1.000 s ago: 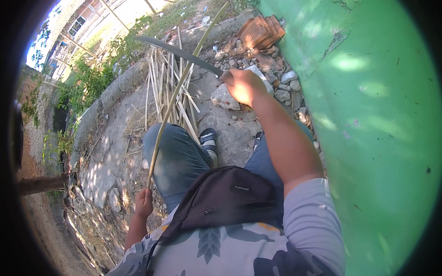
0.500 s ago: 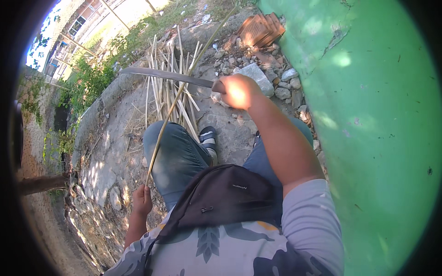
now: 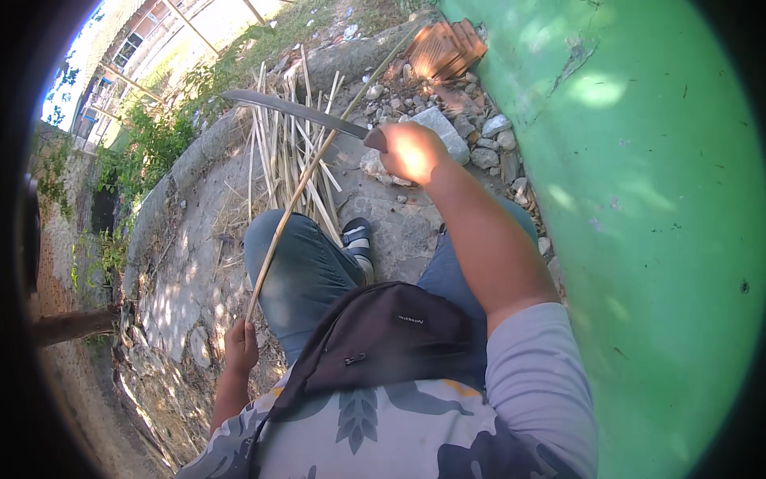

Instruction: The person picks up a machete and a bamboo stick, then repeatedly scrapes the bamboo stick using the blade of the machete.

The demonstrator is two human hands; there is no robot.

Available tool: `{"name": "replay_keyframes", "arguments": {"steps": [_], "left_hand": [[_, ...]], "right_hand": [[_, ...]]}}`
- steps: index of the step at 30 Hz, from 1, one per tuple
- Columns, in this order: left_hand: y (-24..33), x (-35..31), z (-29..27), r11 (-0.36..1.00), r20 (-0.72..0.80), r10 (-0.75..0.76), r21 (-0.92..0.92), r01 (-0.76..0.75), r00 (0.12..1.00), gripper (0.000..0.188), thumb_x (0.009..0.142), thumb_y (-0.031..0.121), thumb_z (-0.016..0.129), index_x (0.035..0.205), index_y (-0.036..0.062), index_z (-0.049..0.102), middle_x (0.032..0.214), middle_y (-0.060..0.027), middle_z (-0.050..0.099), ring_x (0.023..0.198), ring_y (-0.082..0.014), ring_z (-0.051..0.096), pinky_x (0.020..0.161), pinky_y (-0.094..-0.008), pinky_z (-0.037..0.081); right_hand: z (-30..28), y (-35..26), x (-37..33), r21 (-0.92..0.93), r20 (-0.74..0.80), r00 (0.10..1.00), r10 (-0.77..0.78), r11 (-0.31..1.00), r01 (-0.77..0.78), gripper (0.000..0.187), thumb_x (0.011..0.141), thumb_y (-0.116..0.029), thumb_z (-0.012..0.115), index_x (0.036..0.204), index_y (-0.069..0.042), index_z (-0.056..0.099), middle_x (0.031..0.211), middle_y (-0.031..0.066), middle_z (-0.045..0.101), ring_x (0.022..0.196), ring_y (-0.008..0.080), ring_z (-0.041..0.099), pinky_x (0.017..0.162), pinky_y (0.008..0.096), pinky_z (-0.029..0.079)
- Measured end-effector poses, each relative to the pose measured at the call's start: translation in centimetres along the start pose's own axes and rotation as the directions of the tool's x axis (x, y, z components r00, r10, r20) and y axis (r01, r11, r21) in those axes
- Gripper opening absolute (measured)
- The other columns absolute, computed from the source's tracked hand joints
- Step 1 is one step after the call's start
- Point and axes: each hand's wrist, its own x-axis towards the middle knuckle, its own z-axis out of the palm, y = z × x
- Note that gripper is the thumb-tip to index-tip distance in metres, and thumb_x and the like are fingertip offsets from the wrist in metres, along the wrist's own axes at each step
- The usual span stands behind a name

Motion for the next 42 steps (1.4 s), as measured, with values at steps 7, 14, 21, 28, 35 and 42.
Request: {"name": "replay_keyframes", "arguments": {"steps": [7, 14, 21, 28, 35, 42], "left_hand": [[-1.3, -0.1, -0.4, 0.997, 0.075, -0.052, -0.05, 0.056, 0.996, 0.041, 0.106, 0.033, 0.05, 0.079, 0.0024, 0.051, 0.06, -0.0159, 0.051, 0.054, -0.0338, 0.054, 0.052, -0.0423, 0.039], [0.7, 0.3, 0.1, 0.982, 0.068, 0.042, -0.186, -0.029, 0.997, 0.042, 0.108, 0.032, 0.047, 0.078, 0.0021, 0.048, 0.06, -0.009, 0.046, 0.054, -0.02, 0.046, 0.053, -0.0364, 0.037], [-0.8, -0.1, 0.6, 0.986, 0.079, 0.013, -0.164, 0.0, 0.997, 0.044, 0.108, 0.035, 0.046, 0.078, 0.0022, 0.048, 0.059, -0.0056, 0.045, 0.056, -0.0149, 0.043, 0.053, -0.0357, 0.036], [-0.1, 0.3, 1.0, 0.99, 0.047, 0.035, -0.139, -0.028, 0.998, 0.047, 0.108, 0.038, 0.046, 0.078, 0.0027, 0.049, 0.058, -0.01, 0.045, 0.052, -0.0215, 0.045, 0.052, -0.038, 0.036], [0.0, 0.0, 1.2, 0.99, 0.03, 0.044, -0.132, -0.04, 0.999, 0.047, 0.108, 0.039, 0.046, 0.079, 0.0029, 0.051, 0.057, -0.0098, 0.046, 0.052, -0.0213, 0.046, 0.052, -0.0377, 0.037], [0.8, 0.2, 0.7, 0.989, 0.02, 0.045, -0.142, -0.042, 0.999, 0.046, 0.108, 0.038, 0.046, 0.081, 0.0022, 0.052, 0.057, -0.0085, 0.047, 0.052, -0.0199, 0.046, 0.052, -0.0372, 0.037]], "right_hand": [[1.4, -4.0, -1.7, -0.174, 0.165, 0.981, -0.105, 0.976, 0.134, 0.018, 0.081, -0.022, 0.071, 0.095, -0.011, 0.068, 0.082, 0.0158, 0.071, 0.083, 0.0381, 0.07, 0.073, 0.0494, 0.055], [0.2, -0.8, 0.1, 0.005, 0.053, 0.997, 0.063, 0.998, -0.064, 0.021, 0.083, -0.022, 0.07, 0.102, -0.012, 0.07, 0.085, 0.0146, 0.073, 0.082, 0.0383, 0.07, 0.072, 0.0475, 0.056], [1.5, -4.6, -1.7, -0.197, 0.209, 0.97, -0.12, 0.967, 0.163, 0.019, 0.078, -0.023, 0.072, 0.094, -0.013, 0.068, 0.082, 0.0156, 0.071, 0.081, 0.037, 0.071, 0.072, 0.0507, 0.054], [-0.8, -2.3, 0.3, -0.149, 0.129, 0.984, 0.123, 0.983, -0.103, 0.023, 0.084, -0.022, 0.067, 0.106, -0.02, 0.072, 0.092, 0.0113, 0.074, 0.088, 0.0341, 0.072, 0.08, 0.0467, 0.056], [0.5, -4.3, -1.4, -0.181, 0.125, 0.991, -0.043, 0.981, 0.065, 0.019, 0.081, -0.02, 0.07, 0.099, -0.013, 0.067, 0.084, 0.0145, 0.072, 0.081, 0.0382, 0.07, 0.072, 0.0495, 0.054], [-0.3, -2.3, 0.0, -0.217, 0.105, 0.993, 0.051, 0.976, -0.028, 0.021, 0.08, -0.021, 0.07, 0.098, -0.012, 0.066, 0.08, 0.0148, 0.07, 0.08, 0.0391, 0.07, 0.073, 0.0504, 0.054]]}}
